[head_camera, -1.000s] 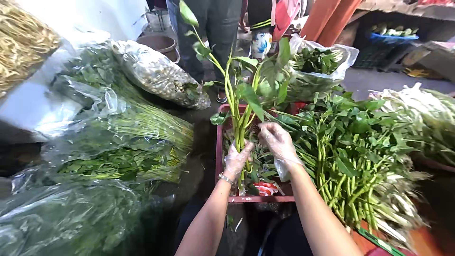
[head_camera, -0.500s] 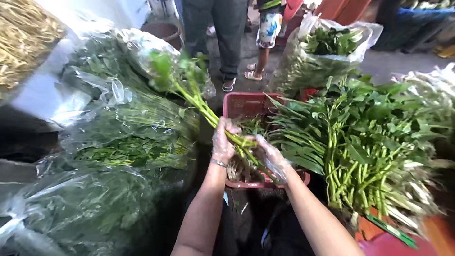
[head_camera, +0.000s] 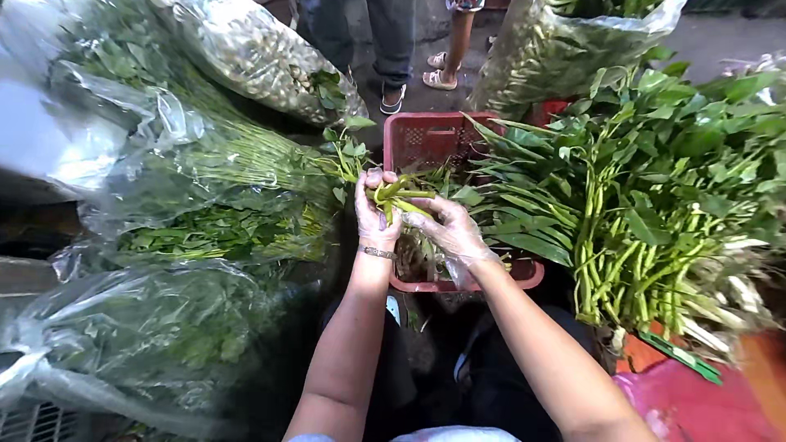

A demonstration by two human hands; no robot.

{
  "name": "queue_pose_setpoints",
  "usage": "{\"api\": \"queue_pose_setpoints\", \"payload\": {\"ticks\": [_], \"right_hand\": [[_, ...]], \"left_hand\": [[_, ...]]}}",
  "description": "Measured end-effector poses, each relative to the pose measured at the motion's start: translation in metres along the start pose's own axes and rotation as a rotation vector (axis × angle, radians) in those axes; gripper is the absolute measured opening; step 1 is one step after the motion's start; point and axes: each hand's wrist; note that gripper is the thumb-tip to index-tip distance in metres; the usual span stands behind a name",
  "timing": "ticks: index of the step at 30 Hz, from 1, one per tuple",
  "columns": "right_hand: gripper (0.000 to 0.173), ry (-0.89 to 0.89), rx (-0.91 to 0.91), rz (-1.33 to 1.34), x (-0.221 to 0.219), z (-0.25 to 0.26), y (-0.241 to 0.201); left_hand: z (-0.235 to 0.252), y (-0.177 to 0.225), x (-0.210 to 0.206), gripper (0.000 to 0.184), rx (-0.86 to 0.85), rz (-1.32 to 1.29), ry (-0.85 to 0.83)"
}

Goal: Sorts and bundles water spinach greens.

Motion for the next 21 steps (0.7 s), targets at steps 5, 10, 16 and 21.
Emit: {"api": "queue_pose_setpoints", "payload": {"ticks": [5, 10, 16, 21], "right_hand": [[0.027, 0.094, 0.23, -0.249, -0.003, 0.006, 0.003], [0.032, 0.159, 0.228, -0.116, -0.01, 0.004, 0.004], [0.014, 0.141, 0.096, -0.139, -0.001, -0.001, -0.007], [0.021, 0.255, 0.181, -0.254, -0.013, -0.007, -0.005]], "left_hand": [[-0.001, -0.002, -0.002, 0.039, 0.051, -0.134, 0.02], [0.001, -0.008, -0.007, 0.047, 0.04, 0.125, -0.105], [-0.004, -0.004, -0.011, 0.045, 0.067, 0.263, -0.323], [-0.006, -0.008, -0.016, 0.042, 0.064, 0.217, -0.264]]}}
Point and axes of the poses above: each hand's wrist, its own z-axis towards the middle knuckle, its own x-axis out of the back of the hand, y = z × x, and after that the axes turned 6 degrees about y, right-handed
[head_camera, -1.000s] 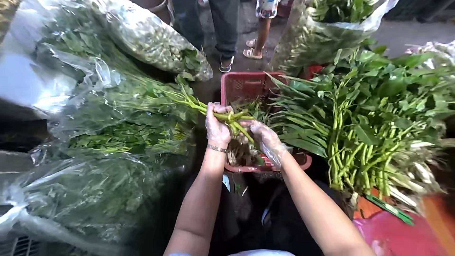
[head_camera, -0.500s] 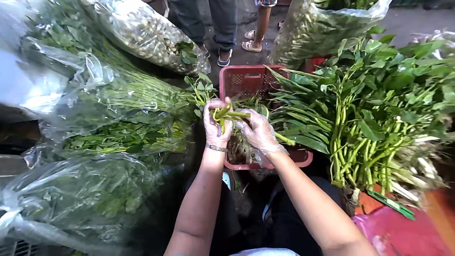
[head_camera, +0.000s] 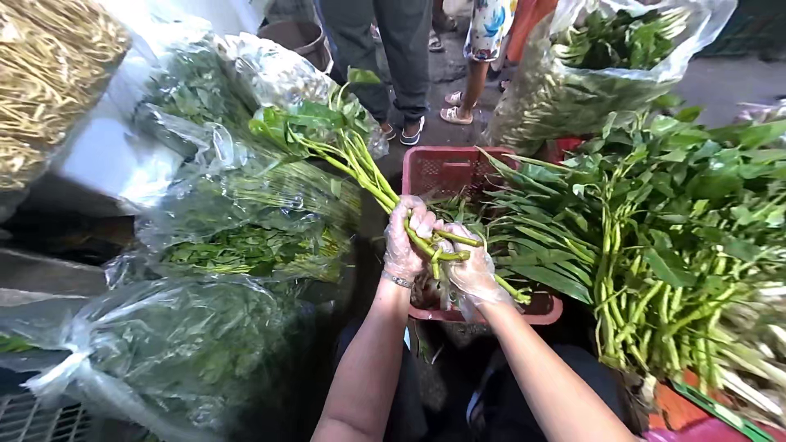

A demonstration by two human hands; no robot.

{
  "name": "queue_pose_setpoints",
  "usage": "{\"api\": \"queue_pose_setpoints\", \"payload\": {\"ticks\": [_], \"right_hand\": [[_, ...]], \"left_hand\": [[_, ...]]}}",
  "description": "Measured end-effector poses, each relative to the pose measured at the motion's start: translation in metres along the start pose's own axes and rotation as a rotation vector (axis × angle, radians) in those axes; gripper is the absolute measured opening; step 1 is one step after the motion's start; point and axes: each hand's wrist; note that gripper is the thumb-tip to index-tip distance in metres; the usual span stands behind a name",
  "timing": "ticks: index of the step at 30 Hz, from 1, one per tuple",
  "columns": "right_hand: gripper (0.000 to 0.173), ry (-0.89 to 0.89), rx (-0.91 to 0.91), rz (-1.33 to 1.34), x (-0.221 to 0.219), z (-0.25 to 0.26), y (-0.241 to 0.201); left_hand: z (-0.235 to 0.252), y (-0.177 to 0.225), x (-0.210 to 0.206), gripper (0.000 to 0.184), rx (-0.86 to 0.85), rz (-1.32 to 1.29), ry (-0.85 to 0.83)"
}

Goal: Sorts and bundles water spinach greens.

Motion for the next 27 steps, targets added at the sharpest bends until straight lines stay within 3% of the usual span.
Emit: {"api": "queue_pose_setpoints", "payload": {"ticks": [2, 7, 9, 13, 17, 19, 22, 27], "right_hand": [[0.021, 0.08, -0.029, 0.029, -0.007, -0.004, 0.003], [0.022, 0.179, -0.475, 0.456, -0.024, -0.006, -0.01], [0.024, 0.259, -0.534, 0.598, -0.033, -0.007, -0.009], [0.023, 0.293, -0.482, 0.673, -0.04, -0.006, 0.005], [0.028, -0.085, -0.17, 0.043, -0.014, 0.006, 0.015], [0.032, -0.228, -0.123, -0.089, -0.003, 0.014, 0.017], [0.027, -0.13, -0.171, 0.06, 0.004, 0.014, 0.016], [0.022, -0.006, -0.356, 0.261, 0.01, 0.008, 0.011]], "left_hand": [[-0.001, -0.006, -0.003, 0.046, -0.022, -0.023, 0.039], [-0.006, -0.013, -0.011, 0.044, -0.051, -0.018, 0.263], [-0.007, -0.013, -0.008, 0.041, -0.018, 0.04, 0.356], [0.003, -0.019, 0.005, 0.049, -0.009, 0.043, 0.337], [0.01, -0.01, 0.013, 0.052, -0.041, 0.051, 0.312], [0.009, -0.008, 0.01, 0.052, -0.016, 0.069, 0.303], [0.01, -0.013, 0.01, 0.05, -0.008, 0.038, 0.259], [0.007, -0.032, 0.003, 0.035, 0.036, 0.037, 0.331]]}}
Point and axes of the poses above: each hand's wrist, its own z-axis towards the middle knuckle, its own x-axis out of the back of the hand, y = z × x, and after that the axes turned 6 degrees about y, right-handed
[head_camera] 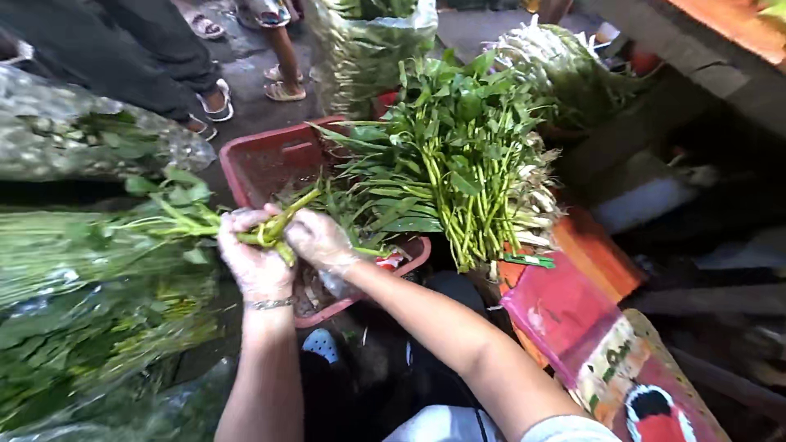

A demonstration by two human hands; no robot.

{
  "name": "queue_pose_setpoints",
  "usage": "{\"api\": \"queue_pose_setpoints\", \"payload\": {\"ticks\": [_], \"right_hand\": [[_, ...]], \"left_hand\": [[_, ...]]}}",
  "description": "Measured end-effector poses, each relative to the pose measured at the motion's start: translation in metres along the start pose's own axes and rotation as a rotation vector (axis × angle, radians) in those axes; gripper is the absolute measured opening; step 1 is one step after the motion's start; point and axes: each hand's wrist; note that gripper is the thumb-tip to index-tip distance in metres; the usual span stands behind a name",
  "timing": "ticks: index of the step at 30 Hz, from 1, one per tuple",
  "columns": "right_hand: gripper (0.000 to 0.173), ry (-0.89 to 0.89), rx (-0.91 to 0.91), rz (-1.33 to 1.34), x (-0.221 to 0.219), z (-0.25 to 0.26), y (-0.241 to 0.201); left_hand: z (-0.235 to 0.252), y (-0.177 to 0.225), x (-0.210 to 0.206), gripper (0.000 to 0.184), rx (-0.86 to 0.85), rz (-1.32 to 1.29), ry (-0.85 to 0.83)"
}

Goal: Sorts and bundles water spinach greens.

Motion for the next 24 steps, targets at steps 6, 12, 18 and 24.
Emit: {"api": "queue_pose_setpoints", "payload": {"ticks": [6, 12, 18, 24], "right_hand": [[0.03, -0.197, -0.02, -0.114, 0.038, -0.003, -0.006], [0.026, -0.12, 0.163, -0.46, 0.042, -0.011, 0.009], [0.027, -0.248, 0.055, -0.387, 0.042, -0.002, 0.026], [0.029, 0.218, 0.397, -0.531, 0.053, -0.007, 0.017]], "left_hand": [[-0.012, -0.002, -0.019, 0.04, -0.046, 0.007, 0.043], [-0.019, -0.01, -0.028, 0.03, -0.25, 0.367, 0.241], [-0.012, 0.0, -0.02, 0.028, -0.334, 0.596, 0.282], [-0.008, 0.005, -0.015, 0.036, -0.288, 0.666, 0.344]]}}
Point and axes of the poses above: each hand's wrist, its own z-axis towards the middle knuckle, its own x-axis out of the back of the hand, y = z × x, and after that the axes turned 6 degrees about y, right-handed
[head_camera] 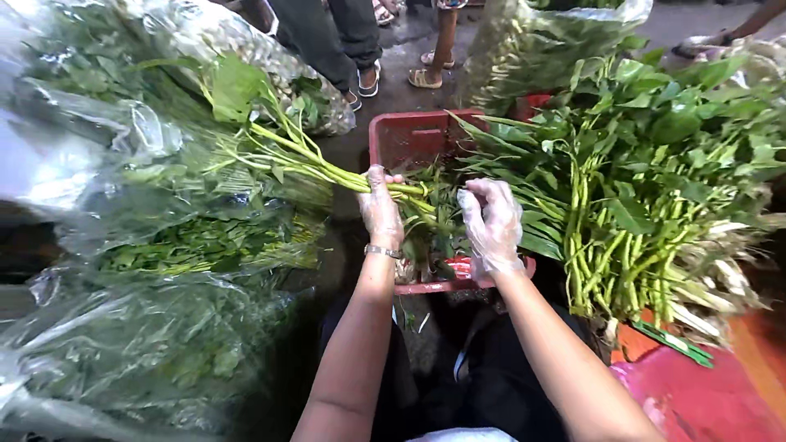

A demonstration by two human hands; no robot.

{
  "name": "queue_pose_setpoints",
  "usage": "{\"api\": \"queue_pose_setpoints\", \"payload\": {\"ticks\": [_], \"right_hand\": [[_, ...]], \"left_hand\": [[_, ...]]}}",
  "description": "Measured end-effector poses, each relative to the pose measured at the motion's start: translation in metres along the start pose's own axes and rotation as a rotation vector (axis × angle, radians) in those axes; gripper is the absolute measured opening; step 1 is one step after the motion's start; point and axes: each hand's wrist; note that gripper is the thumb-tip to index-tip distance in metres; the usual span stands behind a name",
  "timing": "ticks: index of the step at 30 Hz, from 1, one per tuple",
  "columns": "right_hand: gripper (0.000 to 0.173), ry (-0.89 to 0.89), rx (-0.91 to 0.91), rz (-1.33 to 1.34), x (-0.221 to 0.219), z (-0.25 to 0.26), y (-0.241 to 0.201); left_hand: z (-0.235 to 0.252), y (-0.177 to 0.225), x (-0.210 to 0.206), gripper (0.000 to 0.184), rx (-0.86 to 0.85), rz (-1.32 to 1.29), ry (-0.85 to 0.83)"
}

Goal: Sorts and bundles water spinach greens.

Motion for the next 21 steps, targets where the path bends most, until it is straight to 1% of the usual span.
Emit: {"api": "queue_pose_setpoints", "payload": {"ticks": [1, 3, 5, 7, 9, 10, 12, 14, 16, 17, 19, 20, 21], "right_hand": [[0.025, 0.069, 0.131, 0.025, -0.004, 0.003, -0.006], [0.019, 0.027, 0.322, 0.035, -0.02, 0.01, -0.02], [0.021, -0.034, 0.391, 0.002, -0.043, 0.02, -0.022], [0.022, -0.029, 0.433, -0.008, -0.059, 0.028, -0.015], [0.014, 0.004, 0.517, 0.0, -0.065, 0.031, -0.008], [0.011, 0.025, 0.564, 0.0, -0.067, 0.032, -0.007], [0.01, 0.029, 0.615, 0.002, -0.067, 0.033, -0.011], [0.012, -0.008, 0.638, 0.023, -0.06, 0.031, -0.018], [0.013, -0.073, 0.589, 0.026, -0.044, 0.024, -0.021], [0.014, -0.107, 0.519, 0.001, -0.03, 0.021, -0.019], [0.016, -0.136, 0.35, -0.101, -0.008, 0.02, -0.005], [0.018, -0.181, 0.253, -0.172, 0.0, 0.022, 0.004], [0.024, -0.256, 0.15, -0.241, 0.006, 0.024, 0.01]], "left_hand": [[0.001, -0.001, 0.001, 0.039, -0.001, 0.021, -0.002], [0.002, -0.005, 0.003, 0.037, 0.011, 0.041, -0.041], [0.001, -0.006, 0.002, 0.03, 0.064, -0.027, -0.114], [0.002, -0.003, 0.004, 0.019, 0.151, -0.194, -0.18], [0.004, 0.004, 0.005, 0.021, 0.26, -0.27, -0.138], [0.005, 0.005, 0.005, 0.023, 0.275, -0.259, -0.116], [0.006, 0.002, 0.002, 0.025, 0.234, -0.174, -0.067], [0.011, -0.001, 0.001, 0.03, 0.21, -0.118, 0.001], [0.02, 0.001, 0.008, 0.031, 0.202, -0.142, 0.047], [0.024, 0.004, 0.013, 0.028, 0.184, -0.18, 0.057], [0.026, 0.013, 0.019, 0.024, 0.152, -0.219, 0.054], [0.025, 0.017, 0.021, 0.023, 0.148, -0.227, 0.043], [0.023, 0.02, 0.021, 0.024, 0.148, -0.235, 0.035]]}}
Point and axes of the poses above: each hand's wrist, its own z-axis towards the middle knuckle, its own x-axis out of the back of the hand, y = z × x, and after that the axes turned 6 degrees about y, right-handed
